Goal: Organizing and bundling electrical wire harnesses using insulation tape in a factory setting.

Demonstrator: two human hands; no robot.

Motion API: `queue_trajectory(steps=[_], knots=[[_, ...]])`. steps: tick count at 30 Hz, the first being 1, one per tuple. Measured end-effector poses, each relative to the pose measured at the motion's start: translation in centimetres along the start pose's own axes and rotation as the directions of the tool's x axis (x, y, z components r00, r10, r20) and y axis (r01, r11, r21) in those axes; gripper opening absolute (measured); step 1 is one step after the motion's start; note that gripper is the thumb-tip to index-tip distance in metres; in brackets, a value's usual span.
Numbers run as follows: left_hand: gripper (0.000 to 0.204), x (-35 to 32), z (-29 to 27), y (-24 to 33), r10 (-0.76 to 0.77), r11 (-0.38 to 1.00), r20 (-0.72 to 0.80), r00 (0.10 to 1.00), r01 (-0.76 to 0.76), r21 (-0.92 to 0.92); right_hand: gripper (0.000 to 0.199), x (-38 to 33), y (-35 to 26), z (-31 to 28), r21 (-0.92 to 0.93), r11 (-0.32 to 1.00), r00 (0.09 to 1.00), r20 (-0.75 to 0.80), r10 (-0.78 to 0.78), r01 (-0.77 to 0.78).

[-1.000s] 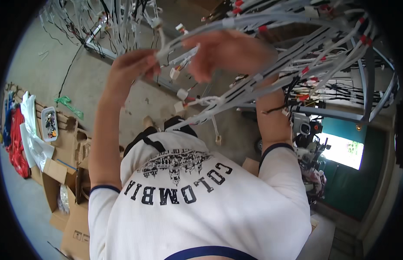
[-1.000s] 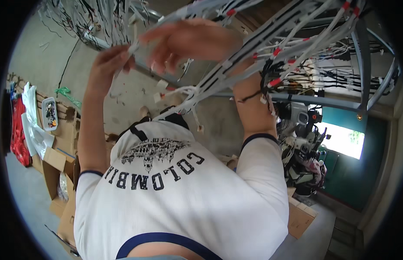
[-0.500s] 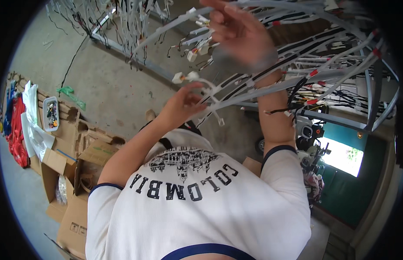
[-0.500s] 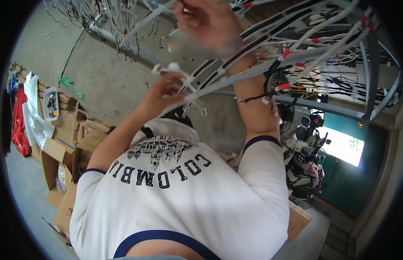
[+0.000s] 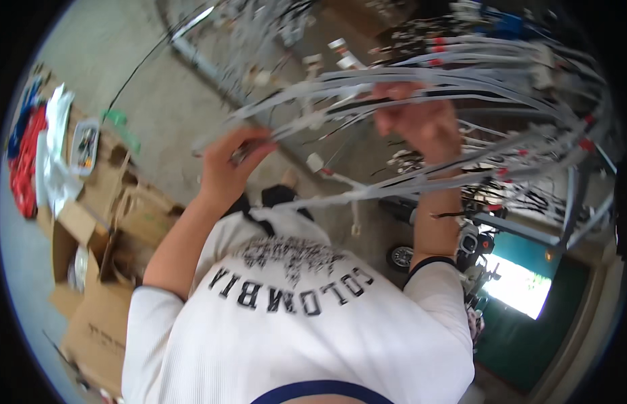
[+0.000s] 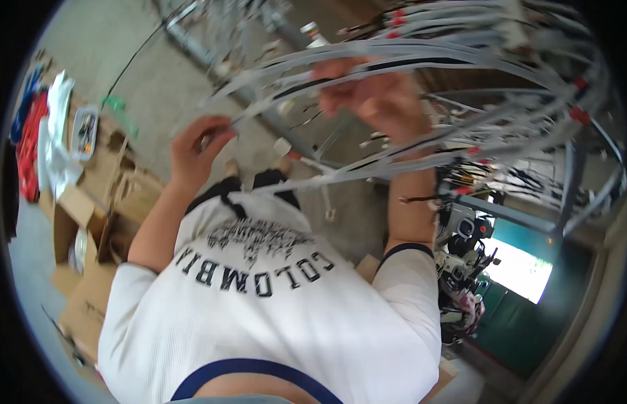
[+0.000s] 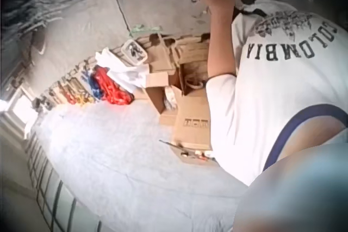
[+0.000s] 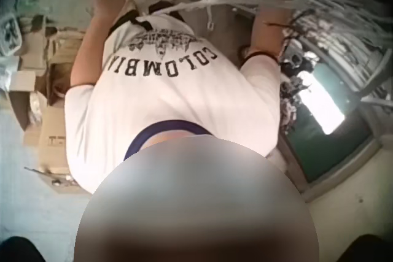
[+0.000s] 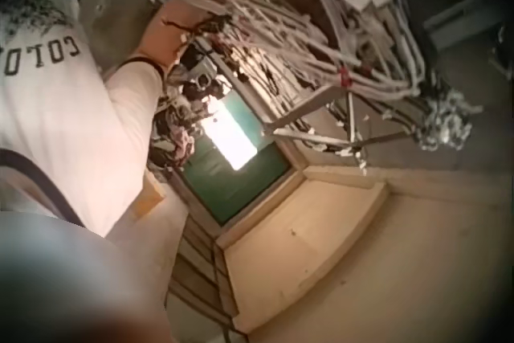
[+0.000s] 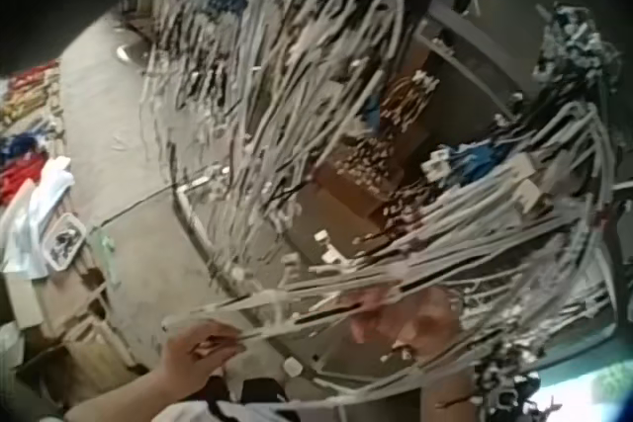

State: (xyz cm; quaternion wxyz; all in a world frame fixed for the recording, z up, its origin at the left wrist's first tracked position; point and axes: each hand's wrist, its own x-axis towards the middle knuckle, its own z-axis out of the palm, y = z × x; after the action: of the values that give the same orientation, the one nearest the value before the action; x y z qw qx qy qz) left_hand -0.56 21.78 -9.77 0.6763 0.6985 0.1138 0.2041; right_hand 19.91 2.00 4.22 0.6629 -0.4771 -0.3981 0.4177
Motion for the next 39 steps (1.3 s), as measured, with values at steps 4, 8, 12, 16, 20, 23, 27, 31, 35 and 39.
queue_trajectory(steps=[4,8,12,16,20,23,27,31,35,39], knots=[[0.027,0.3,-2.0,1.3,-0.231,0.944,0.289,0.929,0.286,-0.166,0.043,0.1,0.1,-0.7,0.029,0.999,0.997,-0.070,0.026,-0.024],[0.065,0.7,-4.4,1.0,-0.218,0.809,0.604,0.767,0.488,-0.327,0.072,1.1,-0.8,1.7,-0.195,0.974,0.978,-0.193,0.074,-0.113],[0.084,2.3,-6.6,-1.5,0.041,0.987,0.505,0.862,0.042,-0.153,0.079,0.8,-0.5,1.1,-0.189,0.973,0.980,-0.171,0.100,-0.133],[0.061,5.1,-8.5,-2.0,-0.097,0.899,0.309,0.946,0.216,-0.381,0.086,0.7,-0.8,2.4,-0.157,0.971,0.981,-0.105,0.163,-0.178],[0.050,7.1,-8.6,-3.3,-0.091,0.696,0.349,0.933,0.310,-0.648,0.081,0.0,-0.3,1.6,-0.048,0.989,0.990,0.032,0.140,-0.139],[0.040,7.1,-6.4,-4.8,-0.501,0.853,0.329,0.801,0.521,0.032,0.072,0.4,0.0,1.0,0.084,0.995,0.987,0.157,0.044,-0.057],[0.040,4.2,-7.0,-3.4,-0.328,0.875,0.548,0.770,0.466,-0.132,0.096,1.2,-0.3,1.6,-0.050,0.997,0.997,0.058,0.055,-0.052],[0.043,2.2,-4.3,0.5,-0.092,0.736,0.484,0.870,0.387,-0.555,0.099,1.2,-0.4,1.0,-0.086,0.995,0.997,0.062,0.048,-0.042],[0.046,1.6,-3.3,4.5,0.018,0.679,0.164,0.986,0.108,-0.726,0.100,1.7,-0.8,1.7,-0.078,0.995,0.997,0.043,0.059,-0.056],[0.042,-0.3,-2.3,8.4,0.271,0.823,0.083,0.959,-0.186,-0.536,0.099,1.5,-0.1,1.9,0.003,1.000,0.998,0.060,0.029,-0.029]])
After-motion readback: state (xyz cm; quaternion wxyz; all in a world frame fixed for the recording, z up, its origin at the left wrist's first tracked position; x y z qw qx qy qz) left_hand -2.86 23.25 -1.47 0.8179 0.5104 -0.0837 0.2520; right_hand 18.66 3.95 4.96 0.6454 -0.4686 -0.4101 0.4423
